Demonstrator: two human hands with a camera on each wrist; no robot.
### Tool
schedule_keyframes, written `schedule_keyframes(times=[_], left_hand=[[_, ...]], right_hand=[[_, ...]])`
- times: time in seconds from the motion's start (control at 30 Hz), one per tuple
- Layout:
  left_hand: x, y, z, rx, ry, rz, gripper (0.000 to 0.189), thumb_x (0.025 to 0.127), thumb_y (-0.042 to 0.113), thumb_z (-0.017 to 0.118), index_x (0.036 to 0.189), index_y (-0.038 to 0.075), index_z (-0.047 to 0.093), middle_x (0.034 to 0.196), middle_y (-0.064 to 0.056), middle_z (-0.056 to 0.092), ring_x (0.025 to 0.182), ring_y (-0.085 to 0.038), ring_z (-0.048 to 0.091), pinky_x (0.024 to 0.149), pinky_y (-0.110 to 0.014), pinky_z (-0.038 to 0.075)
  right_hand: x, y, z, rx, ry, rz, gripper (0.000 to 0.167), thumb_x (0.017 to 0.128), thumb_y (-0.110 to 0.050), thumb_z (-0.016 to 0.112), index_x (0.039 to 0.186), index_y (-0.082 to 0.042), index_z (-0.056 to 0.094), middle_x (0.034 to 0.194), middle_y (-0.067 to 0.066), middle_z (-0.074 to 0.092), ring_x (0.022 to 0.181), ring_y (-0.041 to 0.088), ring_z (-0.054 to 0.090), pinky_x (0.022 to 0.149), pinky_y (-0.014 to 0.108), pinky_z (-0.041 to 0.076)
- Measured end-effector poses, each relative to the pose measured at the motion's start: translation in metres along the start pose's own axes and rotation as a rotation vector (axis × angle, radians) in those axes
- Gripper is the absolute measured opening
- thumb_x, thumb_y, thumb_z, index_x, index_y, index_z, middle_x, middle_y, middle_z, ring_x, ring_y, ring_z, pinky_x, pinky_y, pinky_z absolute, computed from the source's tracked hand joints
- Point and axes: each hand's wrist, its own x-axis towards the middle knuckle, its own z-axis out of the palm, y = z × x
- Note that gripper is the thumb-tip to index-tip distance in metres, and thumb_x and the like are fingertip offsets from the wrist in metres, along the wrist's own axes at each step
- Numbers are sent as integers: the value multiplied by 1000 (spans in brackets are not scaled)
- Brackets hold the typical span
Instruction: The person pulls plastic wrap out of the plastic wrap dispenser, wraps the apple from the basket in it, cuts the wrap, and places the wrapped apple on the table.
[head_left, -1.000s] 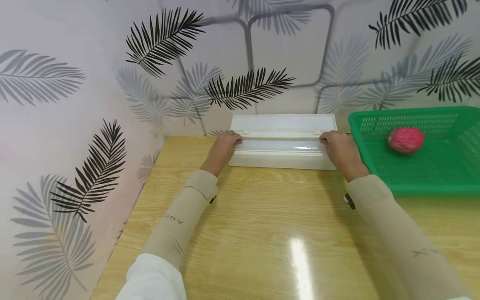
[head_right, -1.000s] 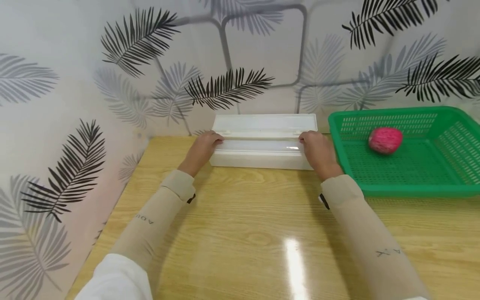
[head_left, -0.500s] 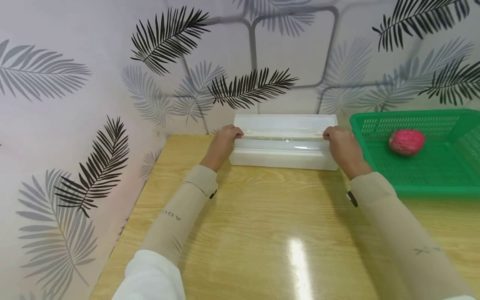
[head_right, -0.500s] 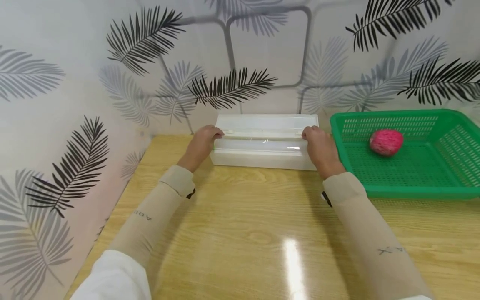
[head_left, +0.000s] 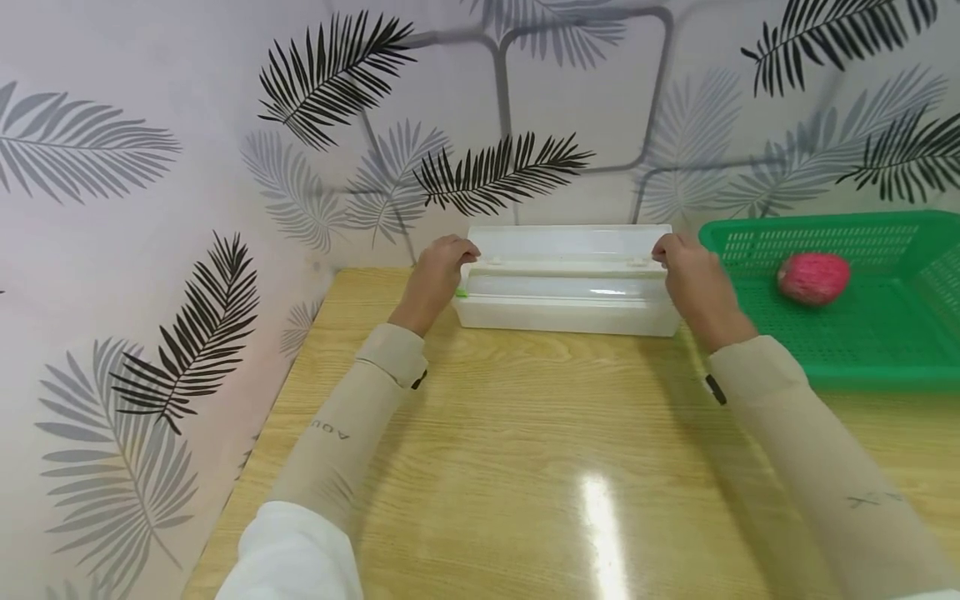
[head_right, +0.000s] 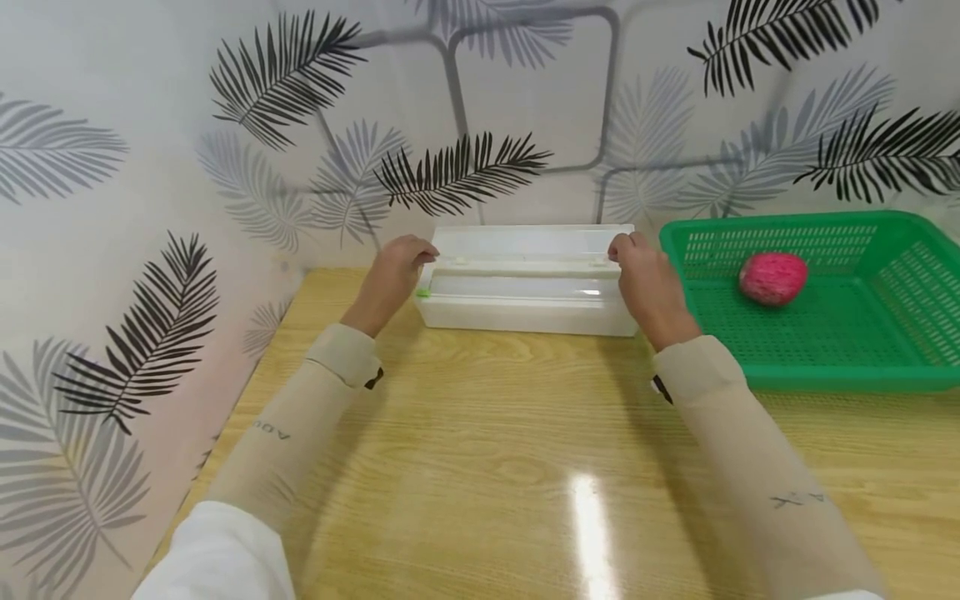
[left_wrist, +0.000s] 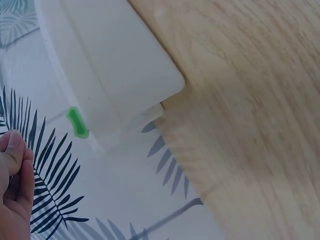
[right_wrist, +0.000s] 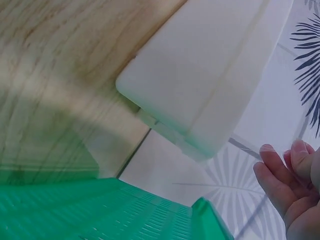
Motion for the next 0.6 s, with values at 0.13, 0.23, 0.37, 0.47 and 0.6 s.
schedule_keyframes(times=[0.13, 0.23, 0.37, 0.47, 0.6], left_hand=[[2, 2, -7, -4, 25, 5, 11, 90, 6, 59, 94, 2, 68, 90, -8, 65, 87, -23, 60, 81, -28, 48], [3, 5, -12, -5, 36, 5, 10, 90, 6, 60, 94, 2, 68, 91, -8, 65, 88, -22, 59, 82, -27, 48], [4, 9, -19, -11, 56, 18, 10, 89, 5, 60, 93, 2, 68, 90, -8, 65, 88, -22, 59, 82, -27, 48], [5, 10, -24, -16, 73, 38, 10, 90, 4, 60, 93, 2, 68, 91, -8, 65, 88, -22, 59, 82, -26, 48], [7, 11, -32, -14, 100, 54, 9, 89, 3, 60, 93, 1, 68, 90, -9, 65, 88, -23, 60, 82, -27, 48]], right_hand=[[3, -2, -6, 1, 13, -29, 6, 90, 8, 51, 92, 4, 56, 86, 17, 55, 74, 37, 58, 59, 46, 50], [4, -3, -11, 4, 24, -42, 6, 90, 8, 51, 92, 5, 56, 87, 18, 57, 78, 36, 59, 62, 45, 50], [5, -7, -18, -2, 20, -30, 11, 89, 10, 48, 93, 5, 56, 88, 19, 57, 79, 36, 59, 64, 45, 50], [6, -10, -24, -9, 17, -16, 12, 90, 10, 46, 94, 4, 56, 89, 18, 57, 79, 36, 59, 64, 46, 50], [10, -15, -32, -10, 34, -38, 10, 92, 7, 47, 94, 4, 56, 88, 18, 57, 78, 36, 59, 64, 46, 51]])
